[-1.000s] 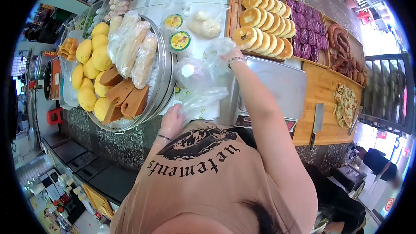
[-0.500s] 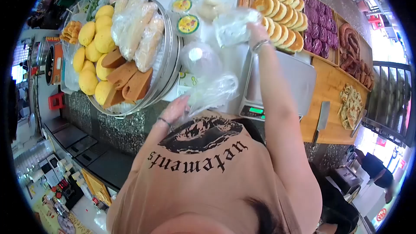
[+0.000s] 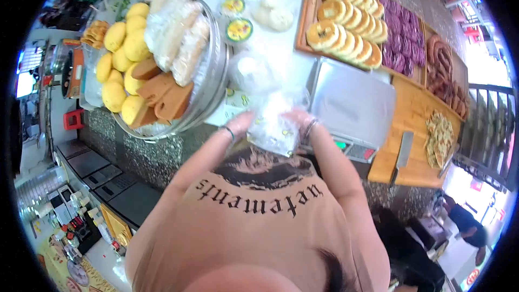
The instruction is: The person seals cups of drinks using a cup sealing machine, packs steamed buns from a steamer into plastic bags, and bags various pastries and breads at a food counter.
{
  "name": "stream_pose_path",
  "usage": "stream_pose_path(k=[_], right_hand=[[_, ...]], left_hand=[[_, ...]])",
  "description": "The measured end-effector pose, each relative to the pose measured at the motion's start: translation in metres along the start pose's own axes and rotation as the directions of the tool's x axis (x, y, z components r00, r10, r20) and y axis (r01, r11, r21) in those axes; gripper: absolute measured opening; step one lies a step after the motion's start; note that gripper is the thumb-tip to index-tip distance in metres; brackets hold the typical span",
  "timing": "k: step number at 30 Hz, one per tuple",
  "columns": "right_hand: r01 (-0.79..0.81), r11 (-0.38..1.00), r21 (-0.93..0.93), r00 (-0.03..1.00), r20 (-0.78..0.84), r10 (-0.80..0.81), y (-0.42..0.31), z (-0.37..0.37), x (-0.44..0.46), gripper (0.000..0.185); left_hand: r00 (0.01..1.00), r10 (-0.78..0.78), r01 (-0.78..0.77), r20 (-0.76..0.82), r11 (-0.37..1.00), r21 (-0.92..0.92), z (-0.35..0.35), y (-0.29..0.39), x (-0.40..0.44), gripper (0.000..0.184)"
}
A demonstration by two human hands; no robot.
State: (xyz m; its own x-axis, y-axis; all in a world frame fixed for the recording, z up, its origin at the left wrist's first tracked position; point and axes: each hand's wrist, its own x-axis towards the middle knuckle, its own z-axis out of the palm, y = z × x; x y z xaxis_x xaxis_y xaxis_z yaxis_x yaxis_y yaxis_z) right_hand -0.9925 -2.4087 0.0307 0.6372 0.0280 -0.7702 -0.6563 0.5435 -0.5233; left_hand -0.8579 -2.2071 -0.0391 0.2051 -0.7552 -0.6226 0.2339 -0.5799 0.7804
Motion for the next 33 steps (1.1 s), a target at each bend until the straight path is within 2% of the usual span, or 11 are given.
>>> stream_pose_path(k=[1, 2, 3, 4, 5, 9, 12, 15, 19, 28, 33], right_hand=[[0.005, 0.997, -0.078, 0.999, -0.052, -0.009, 0.02, -0.011, 0.032, 0.029], [0.195, 0.712, -0.675, 0.98, 0.116, -0.159, 0.053, -0.043, 0.078, 0.03], [0.337, 0.091, -0.937, 0.931, 0.317, -0.179, 0.071, -0.064, 0.109, 0.032], [0.222, 0.284, -0.933, 0.971, 0.185, -0.154, 0.06, -0.05, 0.104, 0.034], [0.099, 0.464, -0.88, 0.993, 0.057, -0.103, 0.047, -0.033, 0.09, 0.037], [0.141, 0.127, -0.982, 0.924, 0.085, -0.373, 0.03, -0.021, 0.08, 0.032], [0.015, 0.457, -0.89, 0.874, -0.21, -0.437, 0.058, -0.033, 0.108, 0.032], [-0.148, -0.103, -0.984, 0.904, -0.092, -0.418, 0.042, -0.004, 0.086, 0.03], [-0.068, -0.036, -0.997, 0.902, -0.046, -0.428, 0.043, 0.0, 0.081, 0.029], [0.127, 0.25, -0.96, 0.805, -0.047, -0.591, -0.027, 0.04, -0.033, 0.025], [0.166, 0.499, -0.851, 0.765, -0.209, -0.61, -0.021, 0.039, -0.044, 0.029]], left_hand=[[0.993, -0.081, 0.079, -0.084, 0.997, -0.026, 0.004, 0.027, -0.018, 0.047], [0.957, 0.274, -0.209, -0.101, 0.885, 0.416, 0.005, 0.035, -0.031, 0.047], [0.827, 0.56, -0.384, 0.036, 0.519, 0.764, 0.004, 0.044, -0.041, 0.047], [0.993, -0.067, 0.096, -0.096, 0.934, 0.344, 0.015, 0.12, -0.077, 0.048], [0.987, 0.098, 0.004, -0.129, 0.781, 0.625, 0.013, 0.086, -0.065, 0.045], [0.987, 0.0, 0.093, -0.16, 0.817, 0.569, 0.02, 0.101, -0.083, 0.06], [0.988, -0.041, 0.127, -0.147, 0.755, 0.643, 0.021, 0.092, -0.08, 0.046], [0.98, 0.138, -0.022, -0.143, 0.79, 0.613, 0.022, 0.123, -0.1, 0.037], [0.87, 0.398, -0.057, -0.292, 0.668, 0.742, 0.007, 0.101, -0.102, 0.022], [0.926, 0.203, 0.121, -0.32, 0.641, 0.758, -0.019, 0.134, -0.13, 0.017], [0.99, 0.098, -0.121, -0.106, 0.961, -0.247, 0.0, 0.159, -0.153, 0.01]])
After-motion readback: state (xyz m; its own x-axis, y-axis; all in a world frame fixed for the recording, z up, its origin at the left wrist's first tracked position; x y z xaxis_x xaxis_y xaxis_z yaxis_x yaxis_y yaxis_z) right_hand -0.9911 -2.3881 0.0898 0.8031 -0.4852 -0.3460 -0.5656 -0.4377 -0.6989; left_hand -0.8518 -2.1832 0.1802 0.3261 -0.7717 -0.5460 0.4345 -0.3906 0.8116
